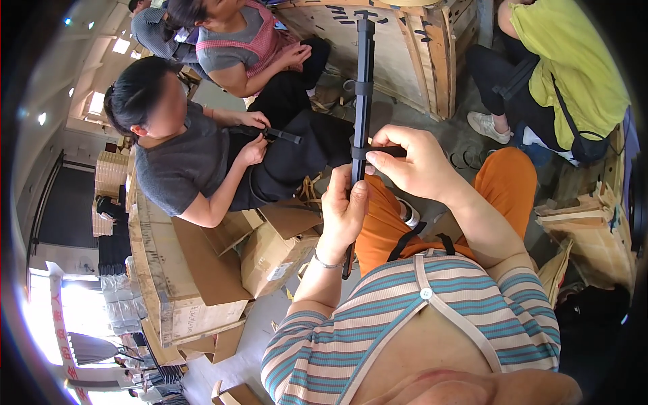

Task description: Apply strips of adhesive tape to black plastic rails as part of an assembly process.

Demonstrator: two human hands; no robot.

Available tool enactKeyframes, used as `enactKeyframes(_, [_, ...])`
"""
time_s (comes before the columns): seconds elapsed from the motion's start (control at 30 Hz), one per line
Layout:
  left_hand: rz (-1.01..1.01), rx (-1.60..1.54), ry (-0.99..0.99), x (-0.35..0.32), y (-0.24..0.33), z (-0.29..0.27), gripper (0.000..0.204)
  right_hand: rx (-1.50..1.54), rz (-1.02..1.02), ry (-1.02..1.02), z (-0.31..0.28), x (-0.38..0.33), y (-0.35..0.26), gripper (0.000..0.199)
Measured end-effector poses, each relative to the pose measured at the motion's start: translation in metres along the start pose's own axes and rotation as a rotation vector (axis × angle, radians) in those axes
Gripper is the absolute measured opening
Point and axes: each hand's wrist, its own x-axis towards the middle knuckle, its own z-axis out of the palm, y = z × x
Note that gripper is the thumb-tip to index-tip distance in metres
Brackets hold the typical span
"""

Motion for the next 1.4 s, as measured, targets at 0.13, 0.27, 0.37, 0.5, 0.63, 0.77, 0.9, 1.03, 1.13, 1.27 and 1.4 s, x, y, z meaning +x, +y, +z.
enactKeyframes(0.13, [-0.002, 0.163, 0.073, 0.001, -0.009, 0.002, 0.018, -0.144, -0.061, 0.097, 0.003, -0.003, -0.003, 0.007])
enactKeyframes(0.27, [0.044, 0.333, 0.156, 0.001, -0.016, 0.003, 0.02, -0.16, -0.114, 0.177, 0.008, -0.006, -0.007, 0.012])
enactKeyframes(0.37, [0.03, 0.258, 0.163, 0.0, -0.013, 0.005, 0.02, -0.113, -0.065, 0.196, 0.009, -0.007, -0.002, 0.011])
enactKeyframes(0.5, [-0.001, 0.194, 0.116, -0.003, -0.017, 0.004, 0.02, -0.023, 0.056, 0.18, 0.01, -0.006, 0.007, 0.013])
enactKeyframes(0.63, [-0.047, -0.056, 0.054, -0.004, -0.012, 0.007, 0.018, -0.036, 0.131, 0.136, 0.008, -0.006, 0.0, 0.011])
enactKeyframes(0.77, [0.031, -0.099, 0.05, -0.002, -0.018, 0.013, 0.017, -0.066, 0.213, 0.147, 0.014, -0.004, 0.006, 0.012])
enactKeyframes(0.9, [0.144, 0.141, 0.093, 0.006, -0.03, 0.012, 0.012, -0.14, 0.121, 0.341, 0.026, 0.003, 0.015, 0.017])
enactKeyframes(1.03, [0.183, 0.14, 0.08, 0.006, -0.013, 0.018, 0.005, -0.335, 0.289, 0.401, 0.032, 0.015, 0.072, 0.016])
enactKeyframes(1.13, [0.481, 0.048, 0.082, 0.006, 0.017, 0.019, 0.009, -0.184, 0.54, 0.331, 0.041, -0.021, 0.164, 0.019])
enactKeyframes(1.27, [-0.115, -0.673, -0.187, 0.024, 0.018, -0.001, 0.03, 0.349, 0.329, 0.298, 0.026, 0.005, 0.104, 0.021])
enactKeyframes(1.4, [-0.045, -0.625, -0.231, 0.016, 0.007, -0.005, 0.029, 0.598, 0.244, 0.086, 0.005, 0.024, 0.032, 0.036])
